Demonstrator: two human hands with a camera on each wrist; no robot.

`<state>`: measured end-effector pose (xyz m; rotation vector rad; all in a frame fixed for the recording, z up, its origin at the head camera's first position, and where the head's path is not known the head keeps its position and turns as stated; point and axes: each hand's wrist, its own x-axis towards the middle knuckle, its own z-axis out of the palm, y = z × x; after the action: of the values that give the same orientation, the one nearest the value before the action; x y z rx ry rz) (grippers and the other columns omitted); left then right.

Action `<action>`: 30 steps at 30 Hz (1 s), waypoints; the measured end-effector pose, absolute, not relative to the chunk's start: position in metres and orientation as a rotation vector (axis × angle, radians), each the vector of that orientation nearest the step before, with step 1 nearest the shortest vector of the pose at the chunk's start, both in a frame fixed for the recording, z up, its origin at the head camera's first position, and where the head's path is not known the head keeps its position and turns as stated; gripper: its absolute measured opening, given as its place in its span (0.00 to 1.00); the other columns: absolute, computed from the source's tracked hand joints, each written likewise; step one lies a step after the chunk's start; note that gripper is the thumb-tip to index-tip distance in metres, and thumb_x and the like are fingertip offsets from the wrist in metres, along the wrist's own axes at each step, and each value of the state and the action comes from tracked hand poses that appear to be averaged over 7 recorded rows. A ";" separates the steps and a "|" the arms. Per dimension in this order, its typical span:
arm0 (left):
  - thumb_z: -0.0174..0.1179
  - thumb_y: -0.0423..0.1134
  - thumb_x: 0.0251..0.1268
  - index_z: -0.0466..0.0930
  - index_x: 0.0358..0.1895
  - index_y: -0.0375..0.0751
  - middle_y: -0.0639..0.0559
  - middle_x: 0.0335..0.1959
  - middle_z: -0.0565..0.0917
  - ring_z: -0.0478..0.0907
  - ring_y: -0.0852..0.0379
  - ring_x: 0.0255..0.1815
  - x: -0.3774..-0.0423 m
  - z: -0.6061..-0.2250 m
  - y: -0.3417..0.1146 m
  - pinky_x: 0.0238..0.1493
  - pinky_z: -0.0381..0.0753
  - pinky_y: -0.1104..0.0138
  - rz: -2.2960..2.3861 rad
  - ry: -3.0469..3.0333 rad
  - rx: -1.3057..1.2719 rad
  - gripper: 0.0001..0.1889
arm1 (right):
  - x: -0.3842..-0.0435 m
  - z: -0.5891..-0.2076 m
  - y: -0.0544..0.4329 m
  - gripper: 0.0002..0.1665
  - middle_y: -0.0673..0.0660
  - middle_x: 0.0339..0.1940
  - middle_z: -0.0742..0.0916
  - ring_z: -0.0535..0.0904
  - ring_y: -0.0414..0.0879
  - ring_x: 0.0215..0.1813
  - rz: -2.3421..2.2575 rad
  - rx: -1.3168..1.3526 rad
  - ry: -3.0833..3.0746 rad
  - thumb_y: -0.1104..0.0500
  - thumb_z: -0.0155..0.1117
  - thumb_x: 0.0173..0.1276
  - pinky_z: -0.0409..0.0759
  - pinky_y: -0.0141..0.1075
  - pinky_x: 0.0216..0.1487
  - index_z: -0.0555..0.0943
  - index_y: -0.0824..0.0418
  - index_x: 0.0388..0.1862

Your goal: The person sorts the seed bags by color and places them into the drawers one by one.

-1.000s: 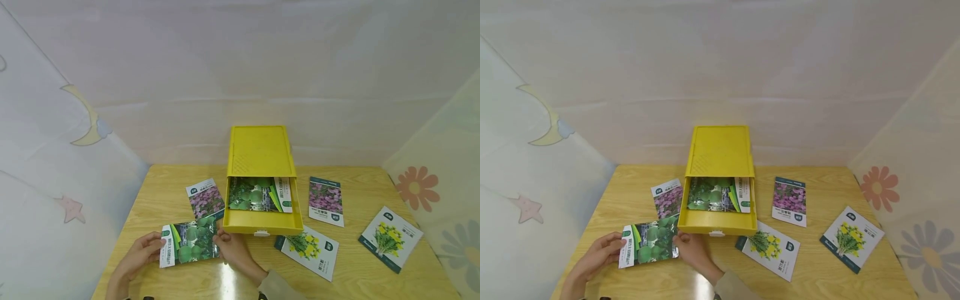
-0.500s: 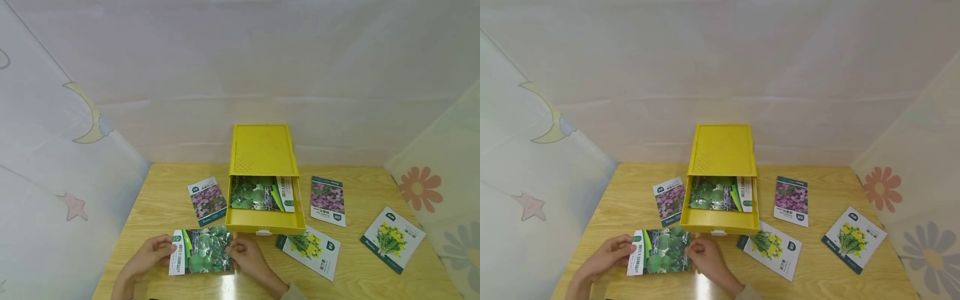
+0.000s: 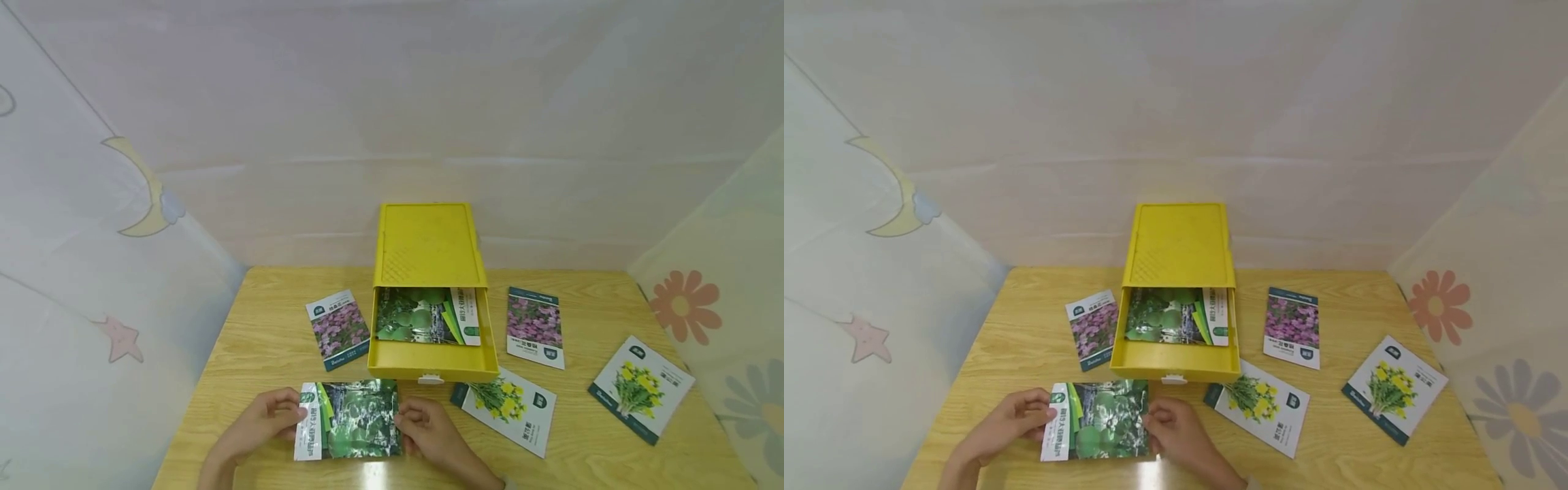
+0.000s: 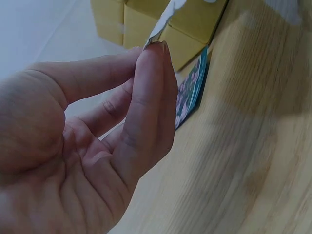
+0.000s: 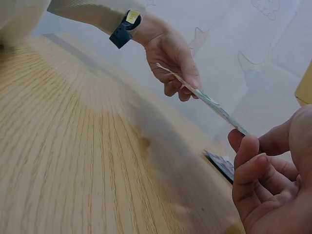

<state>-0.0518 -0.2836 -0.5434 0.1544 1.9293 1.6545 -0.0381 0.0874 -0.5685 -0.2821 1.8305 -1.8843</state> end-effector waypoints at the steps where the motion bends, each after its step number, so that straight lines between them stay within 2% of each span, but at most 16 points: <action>1: 0.63 0.39 0.80 0.77 0.52 0.26 0.52 0.40 0.80 0.79 0.62 0.36 -0.051 -0.543 -0.280 0.45 0.92 0.63 1.657 1.929 0.153 0.15 | -0.037 -0.568 0.091 0.14 0.58 0.22 0.84 0.74 0.36 0.19 -1.877 -0.280 1.834 0.58 0.63 0.82 0.72 0.24 0.22 0.82 0.71 0.48; 5: 0.63 0.38 0.80 0.76 0.51 0.25 0.52 0.40 0.79 0.78 0.64 0.36 -0.048 -0.543 -0.267 0.43 0.91 0.65 1.690 1.917 0.165 0.15 | -0.033 -0.568 0.104 0.14 0.63 0.23 0.85 0.75 0.36 0.19 -1.855 -0.279 1.850 0.57 0.63 0.82 0.74 0.26 0.21 0.82 0.70 0.47; 8: 0.63 0.37 0.79 0.76 0.51 0.23 0.53 0.40 0.79 0.78 0.65 0.36 -0.045 -0.543 -0.257 0.42 0.91 0.66 1.717 1.905 0.186 0.16 | -0.031 -0.568 0.112 0.15 0.70 0.25 0.85 0.79 0.38 0.21 -1.862 -0.287 1.842 0.58 0.63 0.82 0.82 0.32 0.24 0.82 0.72 0.47; 9: 0.63 0.37 0.79 0.75 0.51 0.22 0.54 0.40 0.79 0.78 0.65 0.36 -0.044 -0.543 -0.254 0.41 0.91 0.66 1.724 1.899 0.195 0.16 | -0.030 -0.568 0.115 0.16 0.70 0.26 0.85 0.80 0.40 0.23 -1.865 -0.279 1.833 0.58 0.62 0.82 0.84 0.34 0.27 0.81 0.73 0.49; 12: 0.63 0.36 0.79 0.75 0.51 0.21 0.54 0.40 0.80 0.78 0.65 0.35 -0.042 -0.542 -0.246 0.40 0.91 0.67 1.746 1.878 0.204 0.16 | -0.028 -0.567 0.125 0.18 0.63 0.33 0.88 0.84 0.42 0.28 -1.876 -0.216 1.815 0.59 0.63 0.82 0.89 0.36 0.38 0.80 0.75 0.55; 14: 0.63 0.36 0.79 0.75 0.52 0.21 0.55 0.40 0.80 0.78 0.65 0.34 -0.041 -0.542 -0.240 0.39 0.90 0.68 1.756 1.869 0.213 0.16 | -0.027 -0.565 0.132 0.20 0.57 0.38 0.89 0.85 0.42 0.31 -1.888 -0.161 1.788 0.59 0.63 0.81 0.89 0.37 0.42 0.77 0.76 0.60; 16: 0.63 0.36 0.79 0.76 0.52 0.22 0.53 0.40 0.80 0.78 0.65 0.34 -0.041 -0.542 -0.235 0.38 0.89 0.70 1.755 1.869 0.217 0.16 | -0.025 -0.563 0.137 0.23 0.54 0.42 0.89 0.86 0.42 0.32 -1.912 -0.120 1.761 0.60 0.64 0.81 0.90 0.37 0.42 0.75 0.76 0.63; 21: 0.64 0.36 0.79 0.78 0.51 0.24 0.50 0.41 0.80 0.79 0.65 0.34 -0.041 -0.540 -0.222 0.39 0.90 0.68 1.730 1.882 0.239 0.14 | -0.019 -0.558 0.151 0.21 0.49 0.39 0.89 0.85 0.40 0.32 -1.978 -0.166 1.674 0.62 0.61 0.82 0.91 0.37 0.38 0.74 0.78 0.62; 28: 0.65 0.36 0.78 0.80 0.49 0.27 0.49 0.42 0.81 0.84 0.61 0.33 -0.040 -0.534 -0.207 0.39 0.92 0.65 1.715 1.875 0.259 0.12 | -0.013 -0.550 0.171 0.11 0.46 0.41 0.88 0.86 0.39 0.34 -1.991 -0.076 1.544 0.62 0.61 0.82 0.90 0.35 0.40 0.82 0.59 0.59; 30: 0.65 0.36 0.78 0.80 0.49 0.28 0.49 0.42 0.82 0.86 0.60 0.32 -0.040 -0.533 -0.203 0.39 0.92 0.64 1.707 1.873 0.254 0.12 | -0.012 -0.547 0.175 0.11 0.47 0.42 0.88 0.86 0.40 0.35 -1.979 -0.039 1.555 0.62 0.61 0.82 0.90 0.36 0.40 0.82 0.58 0.59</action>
<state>-0.0396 -0.2025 -0.5334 0.2543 1.8732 1.7067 -0.0123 0.1755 -0.5475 -0.0390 1.5549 -1.9790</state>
